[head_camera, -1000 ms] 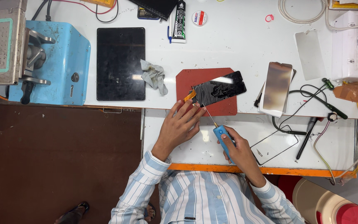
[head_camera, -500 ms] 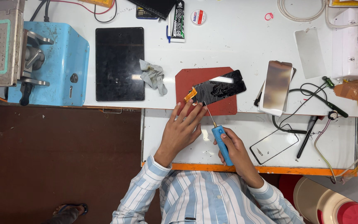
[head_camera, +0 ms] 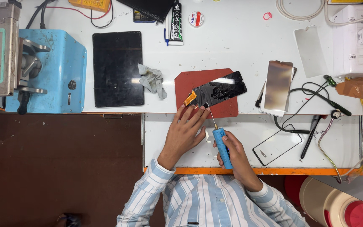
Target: The person uses a soldering iron to apply heat to the edge of a smartphone screen assembly placed on a red mat. They repeatedly move the iron along the screen's perimeter, likely to soften adhesive or solder components.
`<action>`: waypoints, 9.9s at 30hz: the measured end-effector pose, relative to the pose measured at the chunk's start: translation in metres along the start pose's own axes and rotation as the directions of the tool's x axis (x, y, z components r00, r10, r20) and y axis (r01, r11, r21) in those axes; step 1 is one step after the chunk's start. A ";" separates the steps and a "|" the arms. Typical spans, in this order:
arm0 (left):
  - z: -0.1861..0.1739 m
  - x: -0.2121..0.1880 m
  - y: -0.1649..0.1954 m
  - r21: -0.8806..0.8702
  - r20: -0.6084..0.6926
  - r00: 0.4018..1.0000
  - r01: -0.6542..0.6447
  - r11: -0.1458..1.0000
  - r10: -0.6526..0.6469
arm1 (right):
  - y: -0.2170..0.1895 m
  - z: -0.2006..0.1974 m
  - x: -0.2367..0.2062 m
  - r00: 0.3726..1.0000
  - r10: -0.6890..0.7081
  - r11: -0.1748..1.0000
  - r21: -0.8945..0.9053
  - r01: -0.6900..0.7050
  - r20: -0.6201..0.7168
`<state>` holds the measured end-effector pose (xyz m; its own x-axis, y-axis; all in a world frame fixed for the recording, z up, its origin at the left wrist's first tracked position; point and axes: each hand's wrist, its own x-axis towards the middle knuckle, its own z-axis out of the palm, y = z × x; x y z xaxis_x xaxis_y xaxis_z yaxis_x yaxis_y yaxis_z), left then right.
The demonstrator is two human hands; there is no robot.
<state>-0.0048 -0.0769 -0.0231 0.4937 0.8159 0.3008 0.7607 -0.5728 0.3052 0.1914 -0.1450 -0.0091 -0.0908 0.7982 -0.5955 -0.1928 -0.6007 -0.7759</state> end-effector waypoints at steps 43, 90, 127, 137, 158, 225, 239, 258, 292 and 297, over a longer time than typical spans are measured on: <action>0.015 0.002 0.010 0.014 -0.028 0.997 0.069 0.998 -0.068 | 0.010 0.006 0.000 0.997 -0.071 0.988 0.139 0.070 0.003; 0.016 0.004 0.016 0.012 -0.055 0.995 0.083 0.996 -0.083 | -0.002 0.005 -0.001 0.998 -0.064 0.986 0.158 0.059 0.024; -0.010 0.029 0.020 -0.512 -0.153 0.904 0.272 0.814 -0.399 | 0.007 -0.013 0.007 0.954 -0.277 0.961 0.015 0.277 0.114; -0.006 0.032 0.021 -0.940 0.297 0.836 0.342 0.014 -0.461 | 0.013 -0.016 0.006 0.931 -0.318 0.943 -0.043 0.330 0.180; -0.103 0.009 -0.054 -0.911 -0.341 0.509 0.030 0.412 -0.791 | 0.044 -0.030 -0.008 0.940 -0.162 0.969 -0.134 0.209 0.300; 0.023 -0.005 0.013 -0.016 -0.141 0.986 0.087 0.996 -0.088 | 0.002 -0.012 -0.003 0.986 0.043 0.992 0.107 -0.061 0.161; 0.017 -0.004 0.014 -0.034 -0.122 0.988 0.095 0.995 -0.099 | -0.006 -0.021 0.004 0.981 0.065 0.995 0.060 -0.077 0.183; 0.018 0.000 0.018 0.037 -0.066 0.993 0.099 0.994 -0.097 | 0.003 -0.002 0.000 0.994 0.011 0.990 0.137 -0.026 0.106; 0.009 0.001 0.019 -0.018 -0.089 0.991 0.097 0.995 -0.098 | 0.000 -0.004 -0.008 0.988 0.045 0.969 0.234 -0.079 0.147; 0.009 -0.001 0.017 -0.027 -0.081 0.991 0.100 0.995 -0.102 | 0.000 -0.005 -0.006 0.985 0.045 0.966 0.242 -0.085 0.164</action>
<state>0.0120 -0.0869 -0.0264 0.3777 0.8610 0.3405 0.7947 -0.4902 0.3581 0.1972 -0.1499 -0.0070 -0.2588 0.7666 -0.5877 -0.4154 -0.6376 -0.6487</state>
